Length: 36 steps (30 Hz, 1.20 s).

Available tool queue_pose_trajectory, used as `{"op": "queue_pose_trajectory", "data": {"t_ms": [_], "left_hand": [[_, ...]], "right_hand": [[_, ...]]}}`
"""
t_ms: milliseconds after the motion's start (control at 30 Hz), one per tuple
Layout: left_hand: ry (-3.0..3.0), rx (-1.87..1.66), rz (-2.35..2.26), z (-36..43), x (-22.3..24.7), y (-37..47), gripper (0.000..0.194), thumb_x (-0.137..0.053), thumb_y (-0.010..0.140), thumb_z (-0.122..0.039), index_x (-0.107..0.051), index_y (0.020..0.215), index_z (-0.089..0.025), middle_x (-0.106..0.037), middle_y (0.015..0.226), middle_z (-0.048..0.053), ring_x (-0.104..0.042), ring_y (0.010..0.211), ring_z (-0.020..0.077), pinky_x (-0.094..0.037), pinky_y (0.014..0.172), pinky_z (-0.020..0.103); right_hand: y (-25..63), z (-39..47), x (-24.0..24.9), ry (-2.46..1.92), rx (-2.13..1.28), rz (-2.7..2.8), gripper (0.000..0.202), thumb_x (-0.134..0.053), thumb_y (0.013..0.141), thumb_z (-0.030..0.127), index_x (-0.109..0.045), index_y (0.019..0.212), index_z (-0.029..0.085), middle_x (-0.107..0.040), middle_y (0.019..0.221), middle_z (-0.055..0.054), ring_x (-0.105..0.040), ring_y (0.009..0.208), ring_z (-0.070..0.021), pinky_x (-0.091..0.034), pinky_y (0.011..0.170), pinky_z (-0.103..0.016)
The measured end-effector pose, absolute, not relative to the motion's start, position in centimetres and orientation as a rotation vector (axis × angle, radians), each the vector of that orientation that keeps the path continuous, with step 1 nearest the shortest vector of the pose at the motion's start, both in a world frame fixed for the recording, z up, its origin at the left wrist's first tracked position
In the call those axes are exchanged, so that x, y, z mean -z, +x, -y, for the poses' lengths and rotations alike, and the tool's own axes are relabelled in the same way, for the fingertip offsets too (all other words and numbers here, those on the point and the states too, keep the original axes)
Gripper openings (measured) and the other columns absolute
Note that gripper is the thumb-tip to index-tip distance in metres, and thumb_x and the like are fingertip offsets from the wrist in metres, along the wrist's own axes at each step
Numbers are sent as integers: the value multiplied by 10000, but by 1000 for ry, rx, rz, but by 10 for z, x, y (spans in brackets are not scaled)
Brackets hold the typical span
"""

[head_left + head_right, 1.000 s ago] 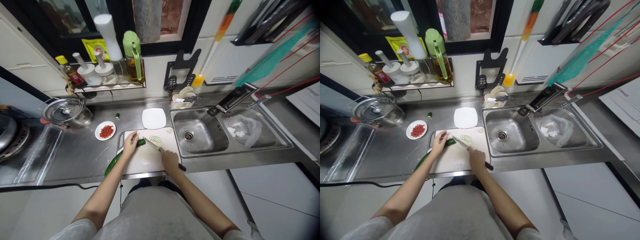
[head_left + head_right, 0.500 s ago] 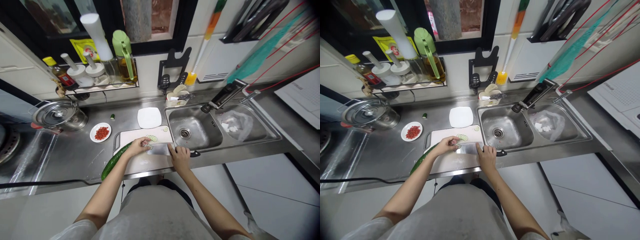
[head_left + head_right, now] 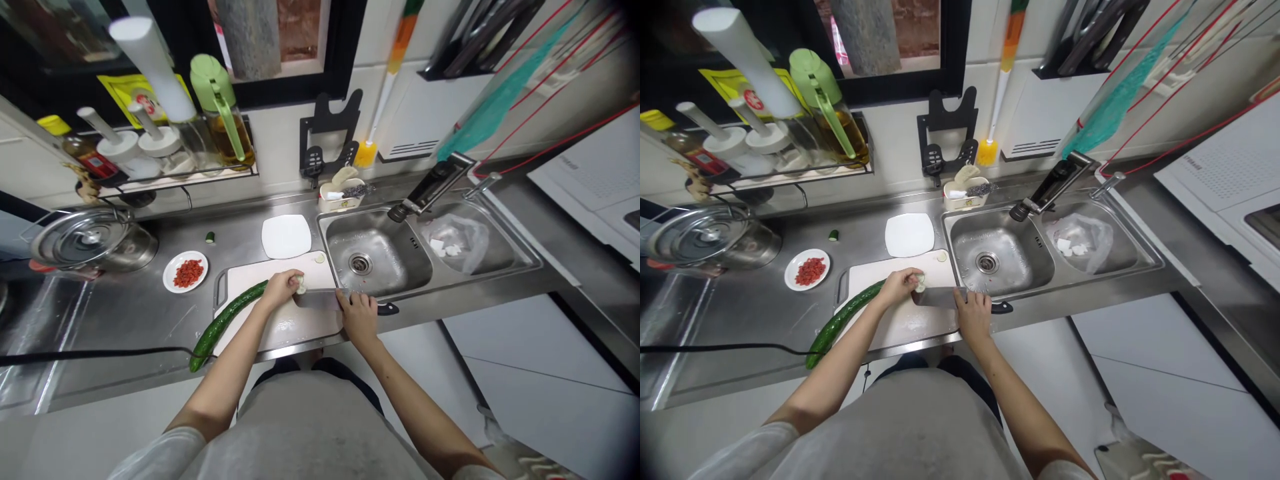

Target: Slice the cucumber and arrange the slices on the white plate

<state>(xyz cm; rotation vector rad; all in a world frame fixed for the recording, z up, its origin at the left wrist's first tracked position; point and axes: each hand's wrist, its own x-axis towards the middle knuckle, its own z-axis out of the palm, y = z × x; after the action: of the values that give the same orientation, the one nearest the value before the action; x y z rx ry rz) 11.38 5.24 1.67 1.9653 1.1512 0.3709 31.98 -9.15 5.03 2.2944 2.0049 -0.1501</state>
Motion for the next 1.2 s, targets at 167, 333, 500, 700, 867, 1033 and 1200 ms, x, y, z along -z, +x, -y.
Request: {"op": "queue_pose_trajectory", "data": {"t_ms": [167, 333, 500, 700, 867, 1033, 1200], "left_hand": [[2061, -306, -1198, -66, -5, 129, 362, -550, 771, -142, -671, 1099, -237, -691, 785, -8, -619, 709, 159, -473, 688, 263], [2251, -309, -1226, -73, 0, 137, 359, -543, 790, -117, -677, 1097, -247, -695, 871, 32, -612, 878, 224, -481, 778, 328], [2356, -335, -1222, -72, 2, 136, 197, -591, 803, -181, -704, 959, -222, -653, 957, 75, -567, 957, 249, -481, 822, 365], [2282, -468, -1297, -70, -4, 118, 212, -545, 864, -234, -704, 1004, -234, -625, 952, 61, -549, 964, 227, -466, 872, 373], [2188, -672, -1471, -61, -10, 69, 225, -537, 879, -274, -689, 1039, -229, -625, 986, 60, -572, 958, 217, -476, 844, 353], [2274, -761, -1417, -46, -11, 29, 213, -530, 895, -290, -693, 1018, -226, -635, 991, 59, -584, 967, 205, -472, 879, 356], [2394, -762, -1265, -37, -5, 17, 214, -530, 907, -287, -697, 1029, -234, -649, 1006, 63, -589, 960, 191, -487, 873, 362]], "right_hand": [[330, 95, -45, 2302, 181, -1952, 451, -430, 915, 218, -525, 1351, 276, -589, 974, -117, -436, 939, -263, -233, 853, -404], [337, 100, -44, 2319, 198, -1914, 450, -430, 916, 211, -525, 1351, 274, -602, 963, -113, -449, 936, -259, -235, 836, -397], [341, 103, -41, 2349, 197, -1905, 442, -457, 907, 214, -536, 1338, 272, -609, 971, -107, -453, 945, -253, -234, 846, -389], [342, 104, -42, 2437, 269, -1836, 416, -503, 897, 222, -568, 1305, 274, -632, 951, -92, -494, 944, -242, -253, 829, -364], [338, 97, -44, 2618, 504, -1842, 338, -418, 953, 249, -589, 1244, 230, -668, 989, -69, -563, 916, -204, -305, 758, -293], [311, 84, -51, 2623, 766, -1801, 284, -358, 985, 317, -598, 1019, 169, -692, 890, -69, -610, 779, -175, -277, 630, -260], [263, 68, -65, 2402, 912, -1866, 270, -346, 981, 298, -571, 1025, 156, -692, 865, -81, -624, 783, -184, -276, 632, -266]]}}
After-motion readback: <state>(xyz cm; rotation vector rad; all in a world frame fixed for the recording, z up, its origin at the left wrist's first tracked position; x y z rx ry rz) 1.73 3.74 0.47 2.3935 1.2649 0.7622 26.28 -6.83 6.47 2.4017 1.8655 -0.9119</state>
